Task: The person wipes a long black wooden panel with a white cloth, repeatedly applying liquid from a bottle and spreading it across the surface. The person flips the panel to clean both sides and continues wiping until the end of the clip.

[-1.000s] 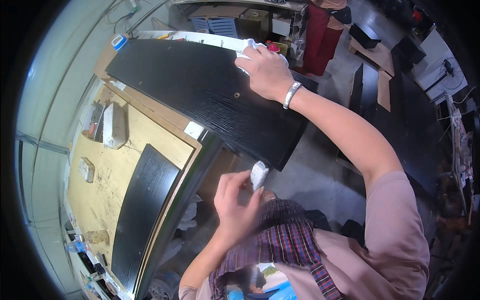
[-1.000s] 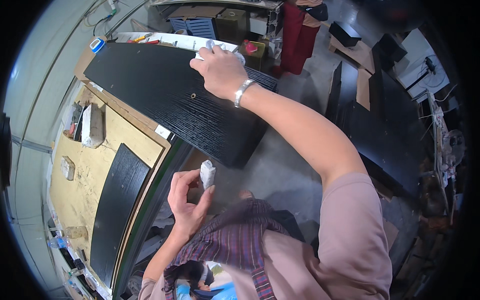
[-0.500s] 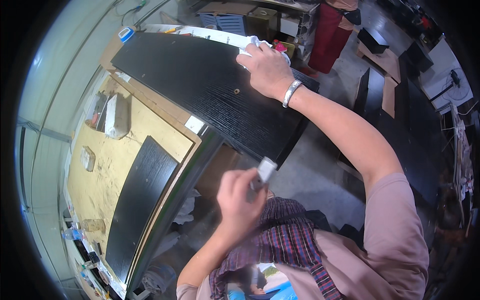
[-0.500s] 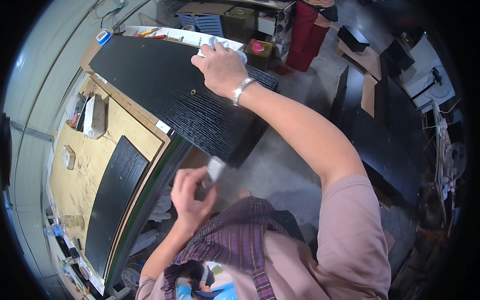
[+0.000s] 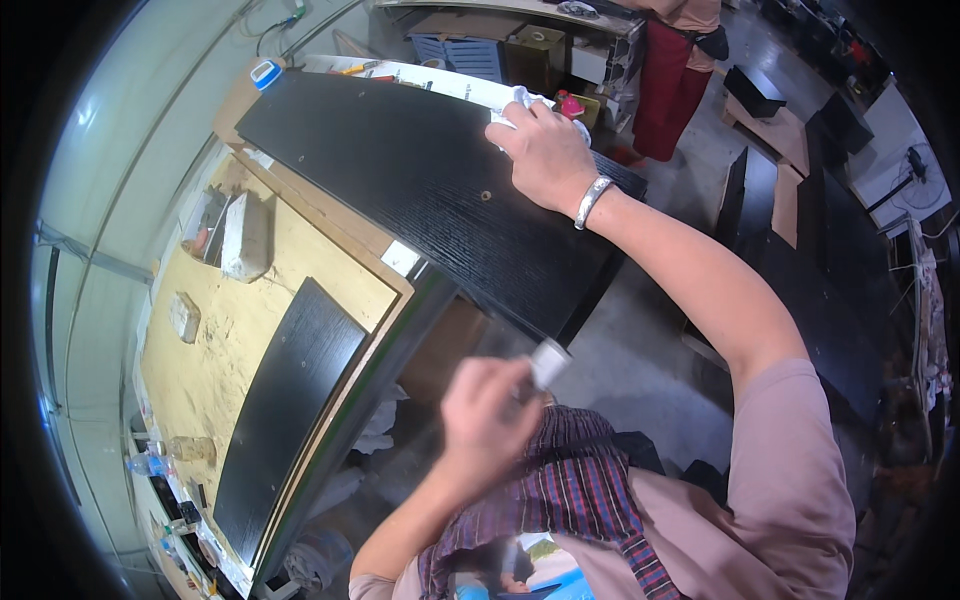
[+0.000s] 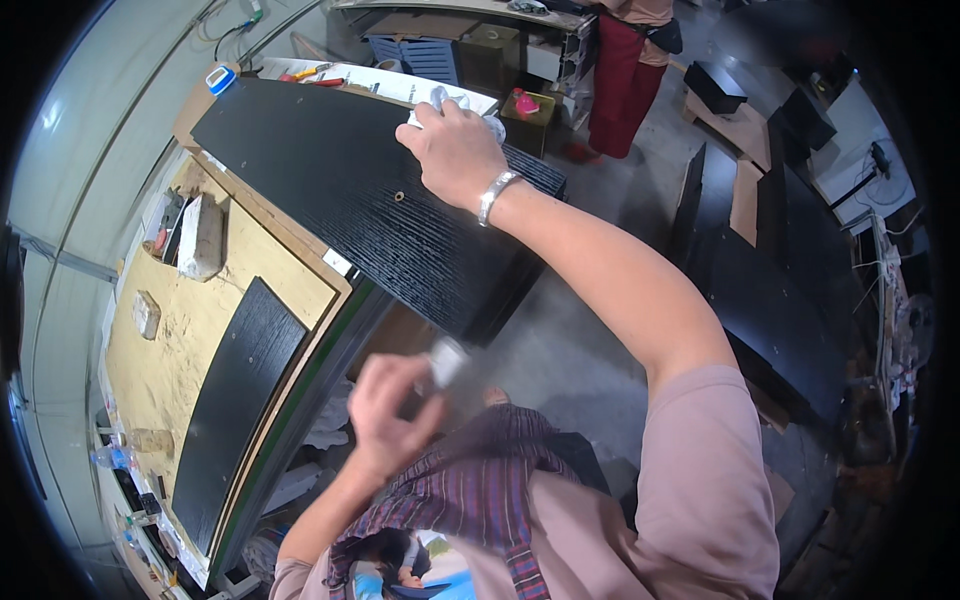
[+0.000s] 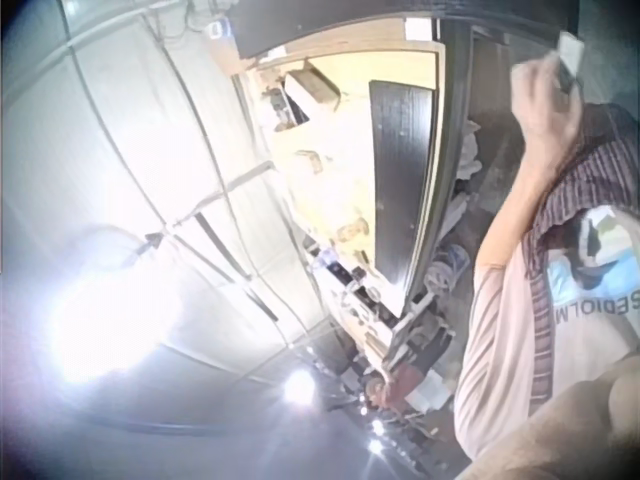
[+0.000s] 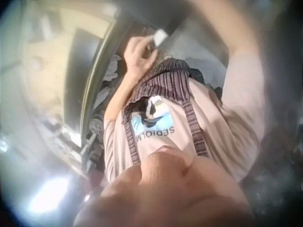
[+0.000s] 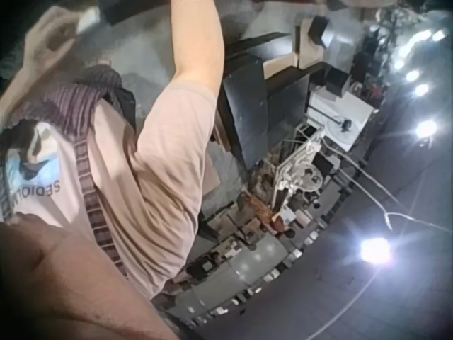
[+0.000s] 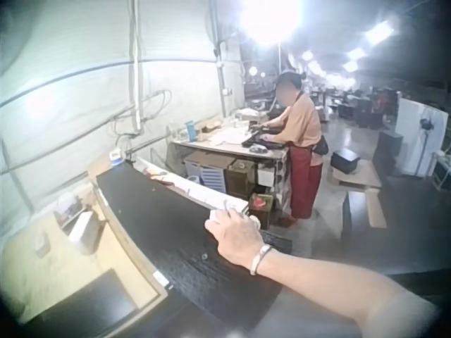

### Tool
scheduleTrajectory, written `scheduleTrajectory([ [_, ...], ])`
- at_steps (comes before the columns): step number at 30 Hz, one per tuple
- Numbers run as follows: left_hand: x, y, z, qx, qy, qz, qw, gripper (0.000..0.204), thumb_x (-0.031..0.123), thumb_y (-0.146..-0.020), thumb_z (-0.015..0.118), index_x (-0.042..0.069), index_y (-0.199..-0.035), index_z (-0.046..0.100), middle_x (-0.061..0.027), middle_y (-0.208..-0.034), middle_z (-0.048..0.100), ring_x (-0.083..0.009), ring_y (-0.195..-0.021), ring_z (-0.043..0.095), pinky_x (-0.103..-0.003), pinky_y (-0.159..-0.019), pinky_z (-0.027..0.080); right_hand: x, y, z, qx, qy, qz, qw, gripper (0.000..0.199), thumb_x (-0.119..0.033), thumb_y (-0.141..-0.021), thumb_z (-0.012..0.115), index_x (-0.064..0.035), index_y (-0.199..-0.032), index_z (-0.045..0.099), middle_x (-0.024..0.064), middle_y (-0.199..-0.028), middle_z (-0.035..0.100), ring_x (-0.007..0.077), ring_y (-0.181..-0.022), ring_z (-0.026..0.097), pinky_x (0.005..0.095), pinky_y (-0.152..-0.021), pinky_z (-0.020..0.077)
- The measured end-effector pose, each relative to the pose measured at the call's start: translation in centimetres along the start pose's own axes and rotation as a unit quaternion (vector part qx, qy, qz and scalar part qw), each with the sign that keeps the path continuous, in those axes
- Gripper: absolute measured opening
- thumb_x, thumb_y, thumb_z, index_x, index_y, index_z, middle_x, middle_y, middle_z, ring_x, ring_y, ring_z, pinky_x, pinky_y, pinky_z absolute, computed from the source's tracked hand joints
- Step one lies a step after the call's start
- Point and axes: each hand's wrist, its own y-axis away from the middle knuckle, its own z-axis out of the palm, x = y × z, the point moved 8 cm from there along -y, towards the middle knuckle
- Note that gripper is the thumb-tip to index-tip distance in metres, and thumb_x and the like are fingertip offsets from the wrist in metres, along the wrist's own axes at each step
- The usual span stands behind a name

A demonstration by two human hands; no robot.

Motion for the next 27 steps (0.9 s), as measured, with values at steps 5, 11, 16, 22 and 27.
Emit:
scheduleTrajectory([
  [5,-6.5,-4.4,-5.4,0.109,-0.044,-0.145,0.982,0.030,0.005,-0.080,0.077,-0.003,-0.107,0.069,-0.0069,-0.085,0.060,-0.0141,-0.076,0.059,-0.029,-0.069,0.051,-0.5,-0.2,-0.4,0.015,-0.009,-0.007,1.000,0.017,-0.004,-0.082,0.061,-0.0110,-0.096,0.068,0.0106,-0.104,0.064,0.0321,-0.099,0.064,0.0437,-0.081,0.0549],
  [11,-2.5,-0.9,-1.6,-0.023,0.051,-0.084,0.995,0.034,0.010,-0.076,0.081,-0.001,-0.106,0.071,-0.0090,-0.089,0.065,-0.0166,-0.077,0.061,-0.028,-0.068,0.050,-0.2,-0.3,0.4,-0.020,-0.027,-0.002,0.999,0.029,-0.003,-0.079,0.061,-0.0140,-0.104,0.070,0.0081,-0.105,0.063,0.0299,-0.102,0.063,0.0427,-0.082,0.0550],
  [16,-4.8,1.5,-5.4,0.031,0.071,-0.179,0.981,0.032,0.002,-0.077,0.079,0.000,-0.108,0.071,-0.0060,-0.092,0.064,-0.0132,-0.081,0.064,-0.026,-0.073,0.053,0.4,-2.4,-2.5,0.075,-0.206,0.003,0.976,0.038,0.001,-0.078,0.058,-0.0111,-0.113,0.069,0.0100,-0.116,0.067,0.0326,-0.111,0.061,0.0417,-0.093,0.0530],
  [22,-8.9,7.1,-11.8,0.206,0.161,-0.286,0.922,0.031,-0.007,-0.084,0.070,-0.005,-0.115,0.065,-0.0008,-0.101,0.058,-0.0098,-0.089,0.061,-0.024,-0.081,0.050,-9.7,8.5,-7.6,-0.236,-0.214,-0.266,0.910,0.020,-0.009,-0.080,0.059,-0.0101,-0.098,0.068,0.0098,-0.101,0.066,0.0309,-0.099,0.064,0.0431,-0.089,0.0481],
  [27,-10.7,10.8,-12.9,0.301,0.211,-0.348,0.863,0.030,-0.001,-0.088,0.070,-0.005,-0.117,0.065,-0.0033,-0.097,0.067,-0.0085,-0.084,0.060,-0.023,-0.078,0.049,-3.1,10.4,-17.5,-0.343,-0.369,-0.113,0.856,0.039,-0.003,-0.064,0.061,-0.0085,-0.100,0.074,0.0092,-0.094,0.070,0.0301,-0.086,0.068,0.0384,-0.074,0.0555],
])
